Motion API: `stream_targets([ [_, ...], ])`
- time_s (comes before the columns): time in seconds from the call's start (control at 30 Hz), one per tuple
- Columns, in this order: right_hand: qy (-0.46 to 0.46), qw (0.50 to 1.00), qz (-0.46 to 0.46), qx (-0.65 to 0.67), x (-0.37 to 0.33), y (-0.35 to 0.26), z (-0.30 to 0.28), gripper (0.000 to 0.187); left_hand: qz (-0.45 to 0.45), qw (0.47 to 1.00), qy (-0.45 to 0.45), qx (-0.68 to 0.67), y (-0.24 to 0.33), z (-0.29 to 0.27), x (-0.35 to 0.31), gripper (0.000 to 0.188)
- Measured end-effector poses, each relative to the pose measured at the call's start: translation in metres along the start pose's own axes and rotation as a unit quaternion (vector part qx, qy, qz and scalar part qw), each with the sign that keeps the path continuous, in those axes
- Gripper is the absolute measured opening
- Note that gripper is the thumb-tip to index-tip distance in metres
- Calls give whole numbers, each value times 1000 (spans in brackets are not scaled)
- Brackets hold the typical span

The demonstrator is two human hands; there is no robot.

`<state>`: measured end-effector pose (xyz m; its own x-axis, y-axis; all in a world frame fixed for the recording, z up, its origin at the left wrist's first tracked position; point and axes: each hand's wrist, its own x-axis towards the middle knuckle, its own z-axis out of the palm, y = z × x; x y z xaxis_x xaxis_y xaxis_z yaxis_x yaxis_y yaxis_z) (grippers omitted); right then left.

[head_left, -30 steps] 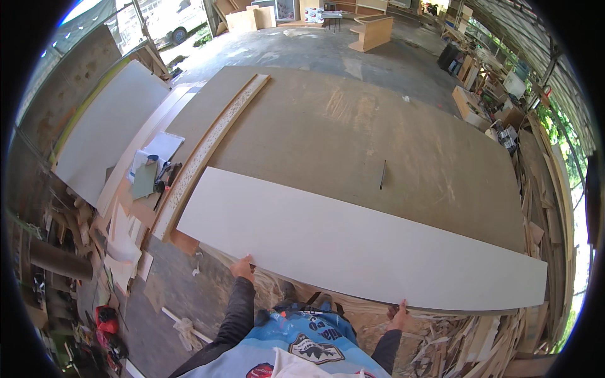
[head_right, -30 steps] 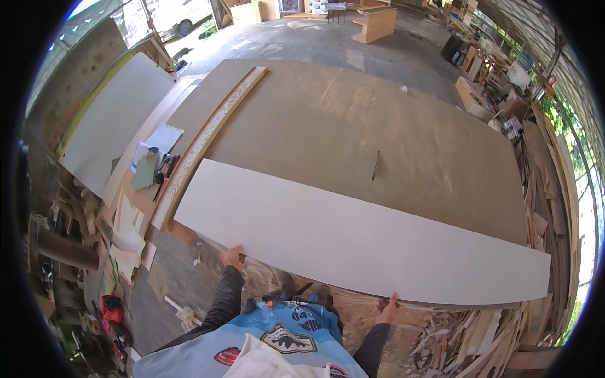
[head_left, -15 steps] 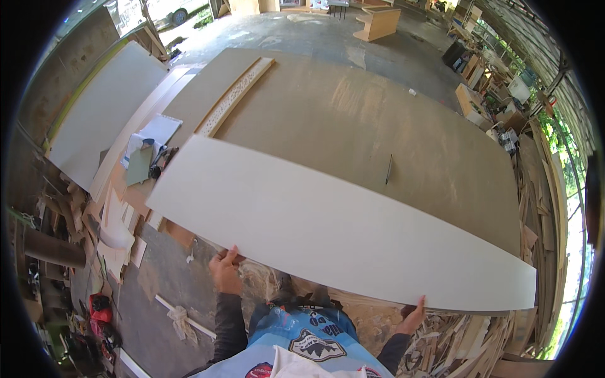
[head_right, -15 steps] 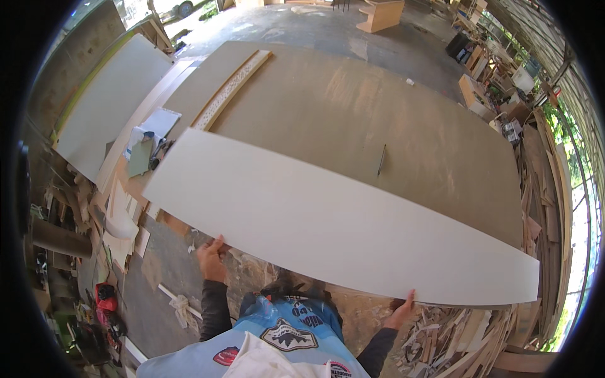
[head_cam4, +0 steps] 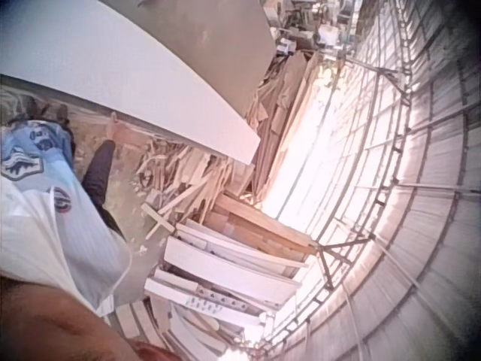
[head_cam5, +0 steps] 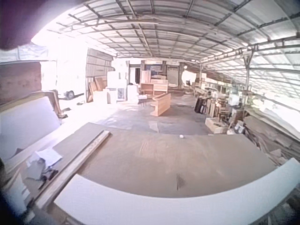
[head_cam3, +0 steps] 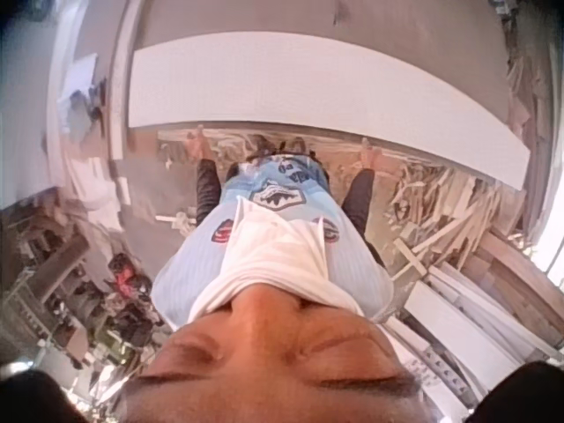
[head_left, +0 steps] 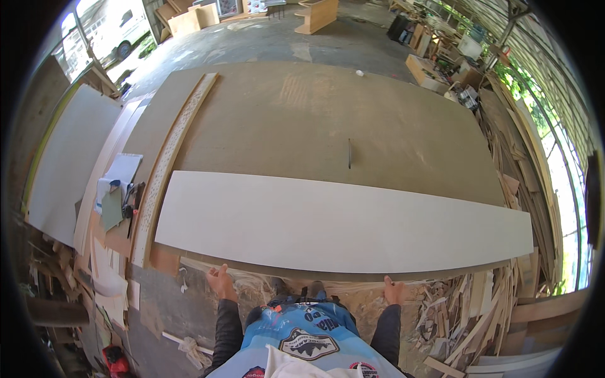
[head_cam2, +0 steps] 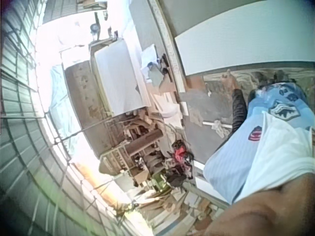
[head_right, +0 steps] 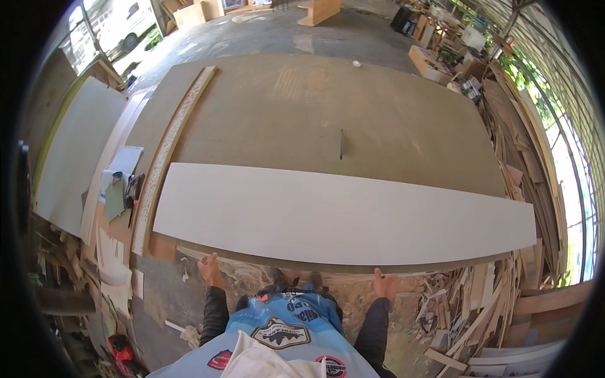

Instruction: The person measures a wooden board with a tape measure, marks it with a pencil, and hammers nails into a wooden support structure.

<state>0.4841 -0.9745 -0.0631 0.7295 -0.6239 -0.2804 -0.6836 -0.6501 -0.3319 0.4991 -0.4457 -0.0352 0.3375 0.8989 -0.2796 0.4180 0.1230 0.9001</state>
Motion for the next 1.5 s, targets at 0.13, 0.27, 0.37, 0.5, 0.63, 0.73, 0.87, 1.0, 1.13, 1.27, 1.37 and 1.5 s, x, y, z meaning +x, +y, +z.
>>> stream_targets([
  [0.13,16,981,73,181,18,27,29,39,-45,998,-40,-30,-28,9,11,57],
  [0.27,78,905,147,391,10,0,12,35,-207,963,-98,-142,4,10,3,50],
  [0.37,130,833,252,475,21,-14,-9,36,-246,954,-57,-160,25,25,-4,35],
  [0.5,137,754,254,590,42,-16,-9,42,-149,980,-77,-109,25,31,1,28],
  [0.63,215,728,308,574,45,-42,-5,43,-244,954,-106,-140,39,35,-9,37],
  [0.73,212,764,321,517,51,-47,-4,44,-201,973,-38,-108,2,58,17,46],
  [0.87,183,818,295,458,66,-18,2,38,-135,990,12,-33,-1,67,6,50],
  [1.0,166,828,276,458,64,-12,7,39,-128,991,17,25,26,57,-4,53],
  [1.13,93,839,230,484,63,0,14,44,-126,991,29,32,12,62,9,53],
  [1.27,85,850,223,470,66,2,22,33,-98,989,65,94,0,65,14,55],
  [1.37,57,835,214,504,65,-1,24,33,-76,991,65,85,-16,66,28,58],
  [1.5,48,851,189,488,54,-9,15,36,-64,992,72,87,-11,70,28,63],
])
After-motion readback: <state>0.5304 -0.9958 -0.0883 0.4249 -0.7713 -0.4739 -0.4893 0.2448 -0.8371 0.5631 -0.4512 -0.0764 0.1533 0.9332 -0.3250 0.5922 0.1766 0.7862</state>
